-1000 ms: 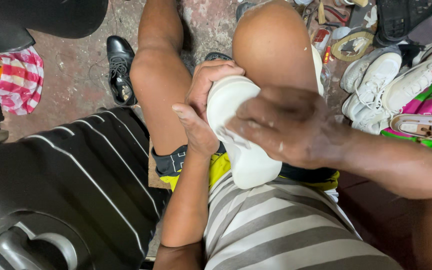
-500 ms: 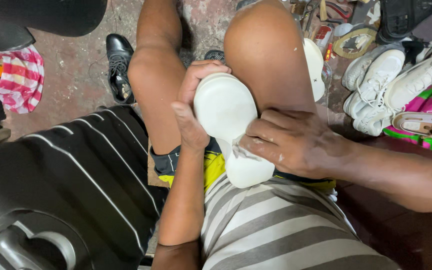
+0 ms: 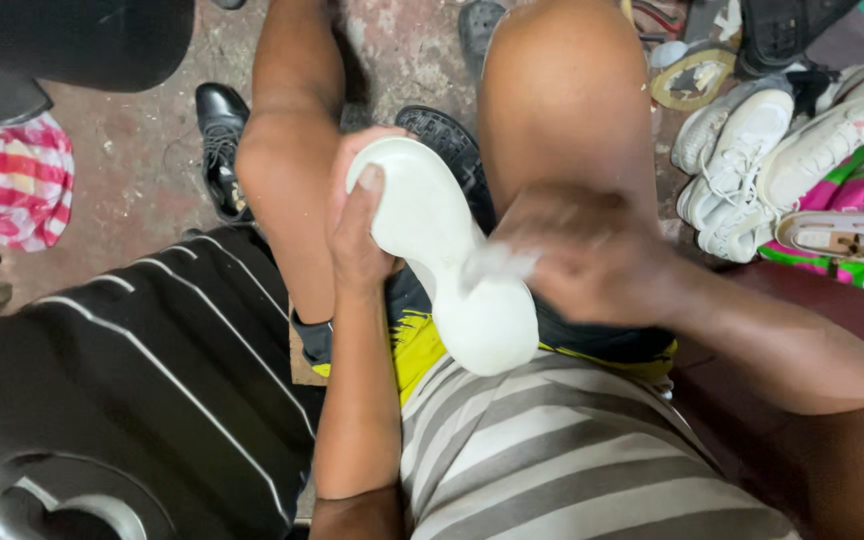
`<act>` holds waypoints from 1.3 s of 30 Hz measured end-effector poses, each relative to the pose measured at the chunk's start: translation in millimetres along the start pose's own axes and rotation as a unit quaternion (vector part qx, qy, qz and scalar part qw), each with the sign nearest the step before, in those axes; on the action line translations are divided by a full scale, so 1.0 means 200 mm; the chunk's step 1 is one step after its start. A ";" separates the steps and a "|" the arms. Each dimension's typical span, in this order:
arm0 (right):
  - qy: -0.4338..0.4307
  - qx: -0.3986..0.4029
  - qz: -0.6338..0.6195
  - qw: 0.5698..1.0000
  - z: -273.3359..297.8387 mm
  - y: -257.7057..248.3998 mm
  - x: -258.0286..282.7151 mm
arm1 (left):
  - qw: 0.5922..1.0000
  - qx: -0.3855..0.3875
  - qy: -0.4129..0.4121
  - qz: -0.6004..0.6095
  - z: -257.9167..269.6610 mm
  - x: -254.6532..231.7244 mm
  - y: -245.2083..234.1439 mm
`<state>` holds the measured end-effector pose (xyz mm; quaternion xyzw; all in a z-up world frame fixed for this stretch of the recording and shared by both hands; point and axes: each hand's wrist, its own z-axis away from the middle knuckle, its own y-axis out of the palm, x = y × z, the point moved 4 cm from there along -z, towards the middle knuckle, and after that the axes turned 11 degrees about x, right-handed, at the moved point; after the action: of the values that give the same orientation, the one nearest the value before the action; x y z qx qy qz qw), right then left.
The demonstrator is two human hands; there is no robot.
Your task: The person cleans a white sneaker by first scraping the sole with a small metal tool, then wiping the sole and upper with a white cloth. The person repeatedly dips the cloth into a small bottle of liquid and continues wiping the shoe.
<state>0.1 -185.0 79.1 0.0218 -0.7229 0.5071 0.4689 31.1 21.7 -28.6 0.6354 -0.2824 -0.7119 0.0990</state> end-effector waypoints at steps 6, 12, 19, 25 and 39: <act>0.098 -0.322 -0.456 0.824 0.17 -0.26 -0.26 | 0.993 0.017 0.035 -0.113 -0.13 -0.03 -0.10; 0.108 -0.395 -0.417 0.811 0.45 -0.38 -0.63 | 0.983 0.000 -0.029 -0.179 -0.38 0.02 -0.18; 0.082 -0.442 -0.546 0.707 0.53 -0.44 -1.12 | 0.853 -0.031 -0.190 -0.485 -0.68 0.24 -0.29; 0.104 -0.378 -0.528 0.753 0.14 -0.20 -1.34 | 0.753 -0.008 -0.365 -0.548 -0.91 0.77 -0.50; 0.261 -0.279 -0.694 0.610 -0.08 0.46 -1.82 | 0.569 0.025 -0.559 -0.602 -0.77 1.33 -0.85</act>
<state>168.0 -291.2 -240.6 0.2516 -0.4447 -0.2125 0.8329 170.1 -14.8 -349.0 0.1361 0.1490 -0.8130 -0.5462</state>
